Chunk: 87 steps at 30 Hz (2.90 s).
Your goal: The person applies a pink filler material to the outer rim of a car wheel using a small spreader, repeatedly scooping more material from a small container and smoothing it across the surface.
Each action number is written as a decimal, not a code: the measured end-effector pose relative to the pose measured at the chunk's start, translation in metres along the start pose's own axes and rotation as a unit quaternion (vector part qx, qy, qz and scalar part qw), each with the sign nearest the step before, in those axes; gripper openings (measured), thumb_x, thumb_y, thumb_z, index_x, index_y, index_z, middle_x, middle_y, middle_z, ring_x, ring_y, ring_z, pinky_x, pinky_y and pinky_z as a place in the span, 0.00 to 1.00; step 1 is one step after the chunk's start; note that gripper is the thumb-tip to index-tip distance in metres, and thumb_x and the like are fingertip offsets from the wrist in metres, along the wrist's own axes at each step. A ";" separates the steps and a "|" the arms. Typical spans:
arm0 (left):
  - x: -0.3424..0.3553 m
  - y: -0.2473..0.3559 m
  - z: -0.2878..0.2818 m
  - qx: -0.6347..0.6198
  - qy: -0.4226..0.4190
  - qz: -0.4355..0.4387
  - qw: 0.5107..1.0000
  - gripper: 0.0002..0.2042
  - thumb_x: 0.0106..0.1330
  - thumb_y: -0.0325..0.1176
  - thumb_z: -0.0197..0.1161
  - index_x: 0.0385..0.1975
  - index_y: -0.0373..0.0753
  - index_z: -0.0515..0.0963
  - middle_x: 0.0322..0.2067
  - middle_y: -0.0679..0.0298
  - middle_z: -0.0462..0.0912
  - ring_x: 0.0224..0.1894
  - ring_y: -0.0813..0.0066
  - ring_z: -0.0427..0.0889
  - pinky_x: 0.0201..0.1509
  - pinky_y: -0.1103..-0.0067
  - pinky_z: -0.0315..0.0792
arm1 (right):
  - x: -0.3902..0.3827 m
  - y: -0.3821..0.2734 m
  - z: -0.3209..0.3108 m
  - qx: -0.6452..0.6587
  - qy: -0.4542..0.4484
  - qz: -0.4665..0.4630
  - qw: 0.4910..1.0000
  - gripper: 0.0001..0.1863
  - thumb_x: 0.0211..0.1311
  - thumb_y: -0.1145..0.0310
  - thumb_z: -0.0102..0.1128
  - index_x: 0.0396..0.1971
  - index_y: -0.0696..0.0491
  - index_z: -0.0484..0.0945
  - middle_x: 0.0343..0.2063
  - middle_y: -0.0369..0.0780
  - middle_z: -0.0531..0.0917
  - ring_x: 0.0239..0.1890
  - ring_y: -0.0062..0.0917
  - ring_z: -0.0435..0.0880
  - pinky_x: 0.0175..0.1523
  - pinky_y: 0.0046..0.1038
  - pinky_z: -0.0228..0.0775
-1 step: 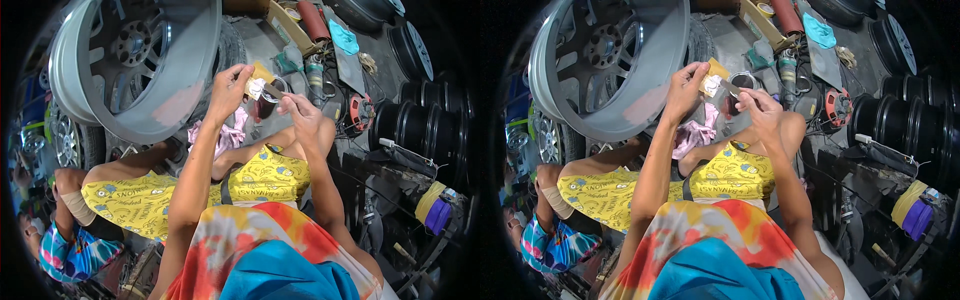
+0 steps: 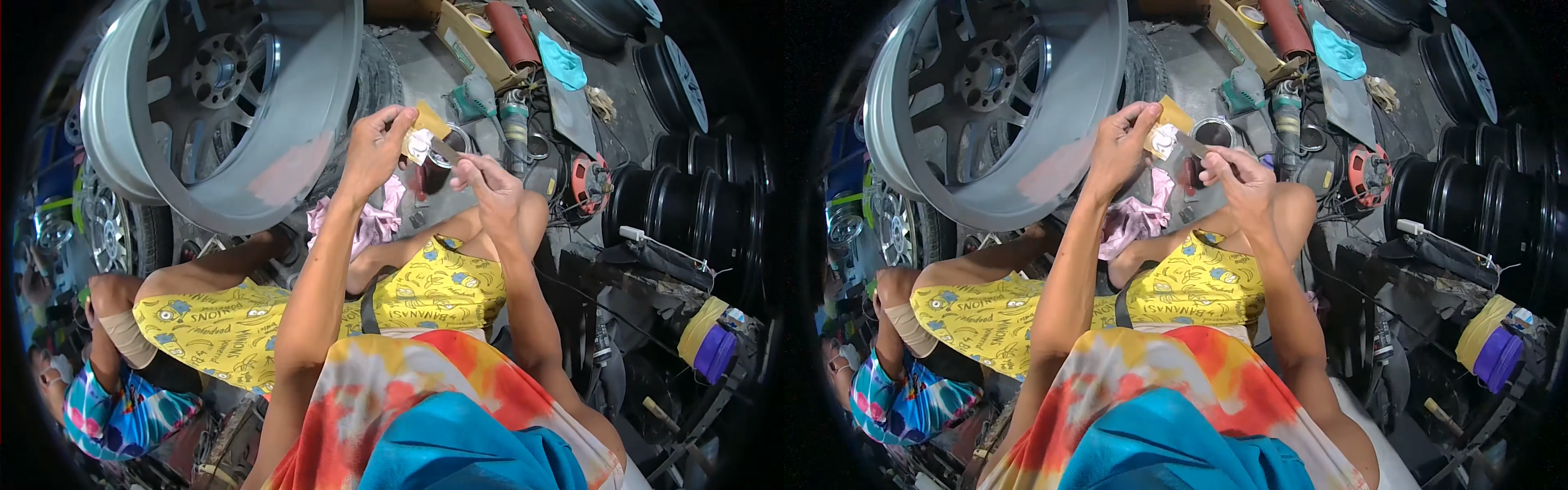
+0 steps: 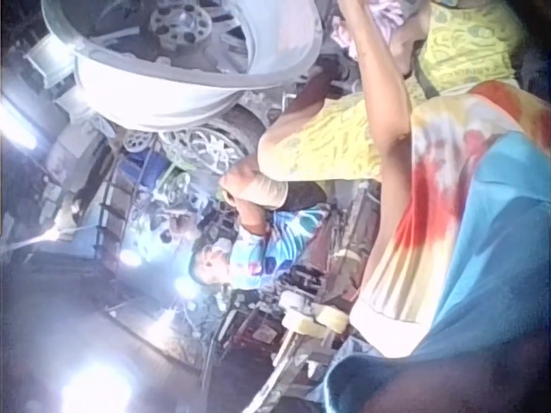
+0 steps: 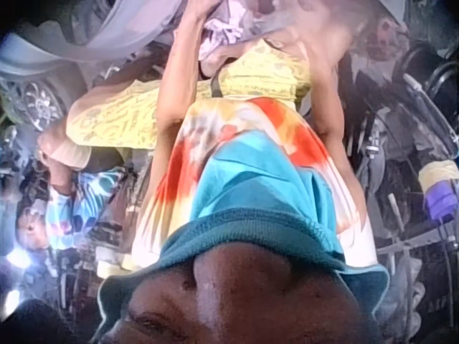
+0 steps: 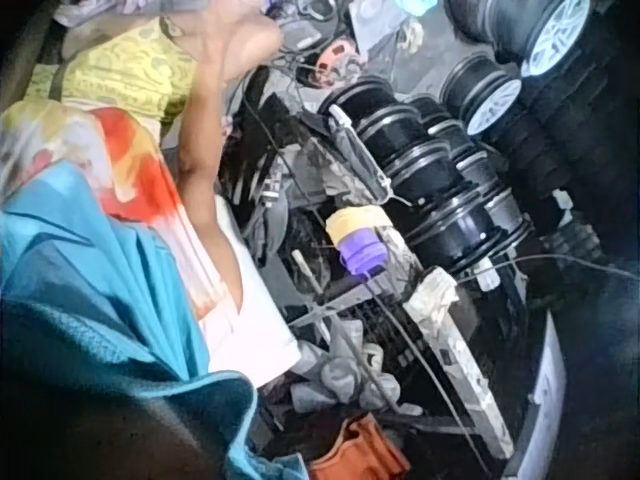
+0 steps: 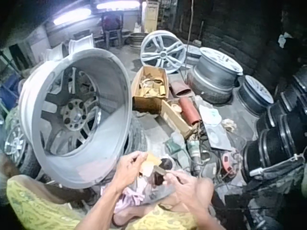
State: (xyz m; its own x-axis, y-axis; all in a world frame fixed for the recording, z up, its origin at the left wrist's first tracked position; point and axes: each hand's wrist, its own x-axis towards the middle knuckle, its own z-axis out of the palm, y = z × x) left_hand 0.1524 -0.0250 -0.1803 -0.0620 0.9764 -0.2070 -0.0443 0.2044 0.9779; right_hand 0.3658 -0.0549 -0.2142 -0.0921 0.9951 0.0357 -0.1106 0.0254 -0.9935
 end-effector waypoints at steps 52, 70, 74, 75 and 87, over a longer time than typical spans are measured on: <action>-0.010 -0.047 -0.020 -0.247 0.029 -0.172 0.953 0.14 0.76 0.42 0.63 0.43 0.35 0.82 0.30 0.65 0.85 0.22 0.82 0.75 0.23 0.84 0.68 | -0.026 -0.005 0.018 -0.284 -0.077 -0.166 0.941 0.14 0.61 0.79 0.70 0.47 0.56 0.88 0.35 0.41 0.84 0.35 0.26 0.84 0.39 0.27 0.76; -0.008 -0.068 -0.025 -0.169 0.008 -0.140 0.976 0.14 0.77 0.44 0.62 0.43 0.39 0.83 0.29 0.68 0.85 0.25 0.87 0.78 0.24 0.88 0.68 | -0.026 -0.006 0.007 0.155 0.010 0.221 0.963 0.13 0.72 0.70 0.64 0.49 0.63 0.82 0.36 0.44 0.89 0.32 0.19 0.86 0.36 0.21 0.79; -0.010 -0.137 -0.019 -0.069 0.006 -0.185 0.980 0.14 0.79 0.41 0.57 0.44 0.36 0.84 0.31 0.65 0.86 0.26 0.82 0.80 0.28 0.82 0.73 | -0.020 0.024 -0.022 0.138 0.033 0.204 0.969 0.13 0.72 0.69 0.65 0.50 0.61 0.80 0.37 0.43 0.89 0.32 0.19 0.86 0.36 0.20 0.79; -0.011 -0.162 -0.020 -0.038 -0.012 -0.217 0.975 0.14 0.79 0.40 0.56 0.45 0.35 0.83 0.33 0.64 0.86 0.28 0.80 0.81 0.29 0.83 0.75 | -0.019 0.034 -0.029 0.118 0.050 0.207 0.970 0.13 0.72 0.69 0.65 0.50 0.61 0.79 0.37 0.43 0.88 0.32 0.19 0.86 0.36 0.20 0.79; -0.001 -0.216 0.011 0.584 -0.056 -0.015 0.809 0.18 0.63 0.43 0.68 0.44 0.34 0.85 0.50 0.51 0.81 0.56 0.49 0.80 0.59 0.61 0.75 | -0.005 0.064 -0.029 0.057 0.033 0.236 0.969 0.13 0.73 0.68 0.62 0.49 0.59 0.75 0.39 0.44 0.87 0.35 0.21 0.86 0.39 0.24 0.80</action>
State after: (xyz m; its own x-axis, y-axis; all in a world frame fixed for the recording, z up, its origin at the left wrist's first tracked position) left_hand 0.1725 -0.0692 -0.3909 0.0154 0.9564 -0.2916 0.9334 0.0908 0.3473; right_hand 0.3882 -0.0557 -0.2810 -0.0954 0.8974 -0.4307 -0.1815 -0.4411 -0.8789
